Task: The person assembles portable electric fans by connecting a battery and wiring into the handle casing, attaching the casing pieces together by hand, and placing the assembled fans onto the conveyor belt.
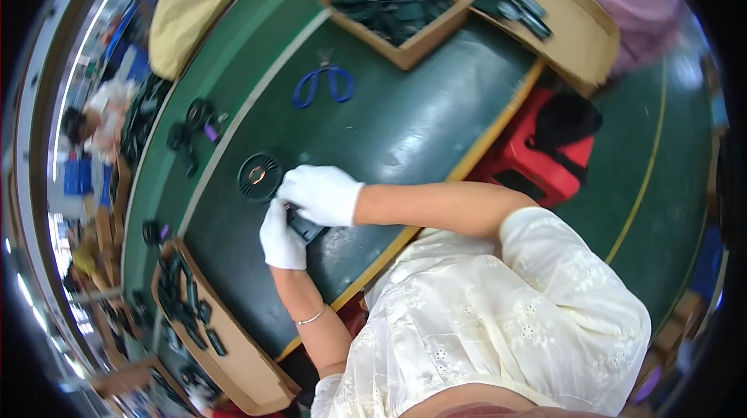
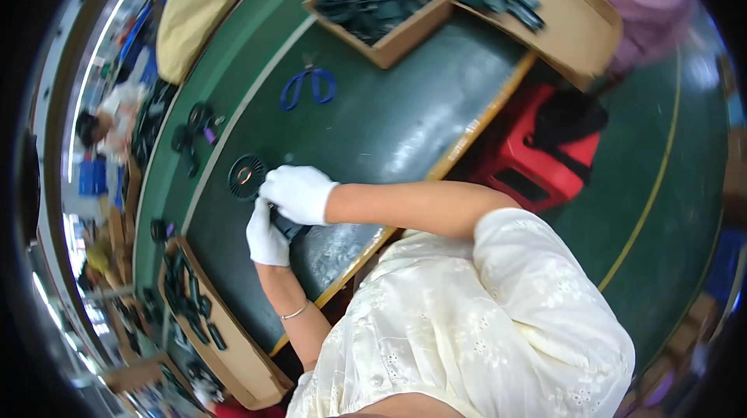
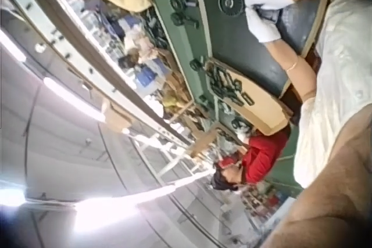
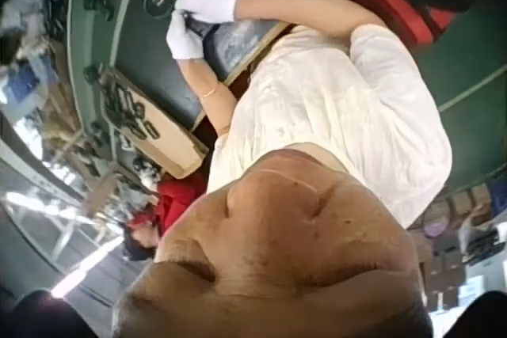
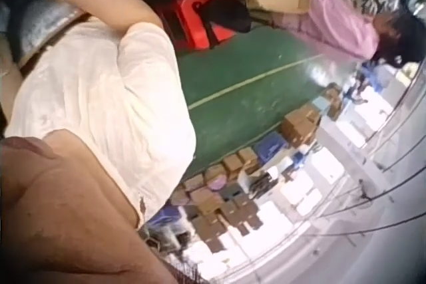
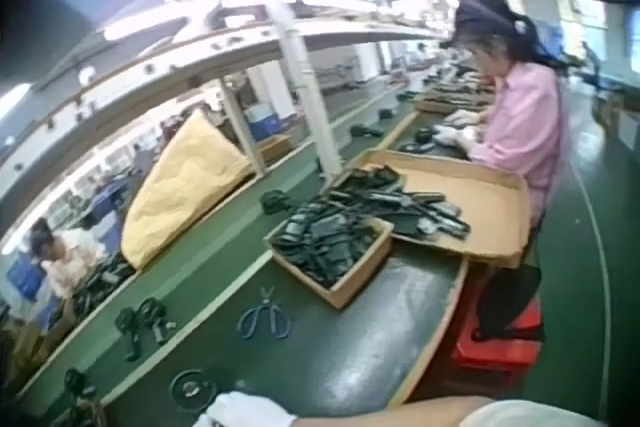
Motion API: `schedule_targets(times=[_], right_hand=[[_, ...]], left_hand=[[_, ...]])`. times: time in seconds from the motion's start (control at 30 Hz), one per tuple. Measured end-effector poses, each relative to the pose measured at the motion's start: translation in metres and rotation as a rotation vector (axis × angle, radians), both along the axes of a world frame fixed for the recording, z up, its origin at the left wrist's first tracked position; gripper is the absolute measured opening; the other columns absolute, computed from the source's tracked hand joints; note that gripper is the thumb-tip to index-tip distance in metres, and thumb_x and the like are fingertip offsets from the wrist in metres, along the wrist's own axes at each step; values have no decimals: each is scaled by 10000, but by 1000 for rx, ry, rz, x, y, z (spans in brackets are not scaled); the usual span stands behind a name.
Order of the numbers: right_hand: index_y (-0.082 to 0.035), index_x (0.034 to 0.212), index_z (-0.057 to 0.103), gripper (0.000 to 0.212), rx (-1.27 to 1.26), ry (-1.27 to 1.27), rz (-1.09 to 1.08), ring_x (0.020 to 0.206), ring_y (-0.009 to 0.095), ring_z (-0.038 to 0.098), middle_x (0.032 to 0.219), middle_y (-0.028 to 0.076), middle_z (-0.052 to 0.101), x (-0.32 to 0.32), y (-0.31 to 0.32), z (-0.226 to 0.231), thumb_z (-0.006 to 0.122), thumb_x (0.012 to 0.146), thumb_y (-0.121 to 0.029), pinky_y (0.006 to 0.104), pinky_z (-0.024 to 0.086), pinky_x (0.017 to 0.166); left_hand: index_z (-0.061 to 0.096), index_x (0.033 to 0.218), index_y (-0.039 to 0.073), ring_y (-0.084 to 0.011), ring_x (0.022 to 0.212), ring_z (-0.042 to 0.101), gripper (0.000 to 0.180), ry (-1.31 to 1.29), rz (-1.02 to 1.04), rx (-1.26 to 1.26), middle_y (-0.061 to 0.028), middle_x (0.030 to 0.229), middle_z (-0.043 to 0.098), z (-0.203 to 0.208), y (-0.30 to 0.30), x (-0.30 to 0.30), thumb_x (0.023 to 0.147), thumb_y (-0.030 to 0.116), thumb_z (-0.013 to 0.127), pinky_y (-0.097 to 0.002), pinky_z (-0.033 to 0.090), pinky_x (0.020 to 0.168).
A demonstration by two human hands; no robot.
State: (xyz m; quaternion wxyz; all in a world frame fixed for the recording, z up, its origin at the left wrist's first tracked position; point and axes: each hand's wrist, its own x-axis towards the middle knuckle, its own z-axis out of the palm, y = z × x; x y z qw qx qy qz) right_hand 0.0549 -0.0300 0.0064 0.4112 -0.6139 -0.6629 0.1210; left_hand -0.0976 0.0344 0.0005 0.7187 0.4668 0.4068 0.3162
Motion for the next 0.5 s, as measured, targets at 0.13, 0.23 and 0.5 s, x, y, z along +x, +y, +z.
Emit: schedule_targets(times=[0.13,0.23,0.5], right_hand=[[-68,1018,651,201,-94,-31,-115,999,281,649,1044,115,640,-11,-9,11,647,829,-136,397,558,832],[-67,1034,643,220,-100,-44,-147,996,266,635,1047,110,635,-22,-27,10,653,827,-141,374,544,836],[-69,1013,684,197,109,-57,-251,1002,263,631,1045,102,672,-29,-61,-25,647,831,-134,370,515,881]], left_hand=[[589,1250,-24,-220,1099,626,361,-6,-99,-24,-110,1197,645,6,2,6,1028,248,506,-372,505,950],[615,1175,12,-238,1034,642,337,-20,22,-162,-105,1128,666,-1,9,3,1030,293,496,-381,518,902],[640,1150,136,-237,912,671,392,309,54,14,-65,1040,706,-6,22,-1,973,477,559,-363,501,720]])
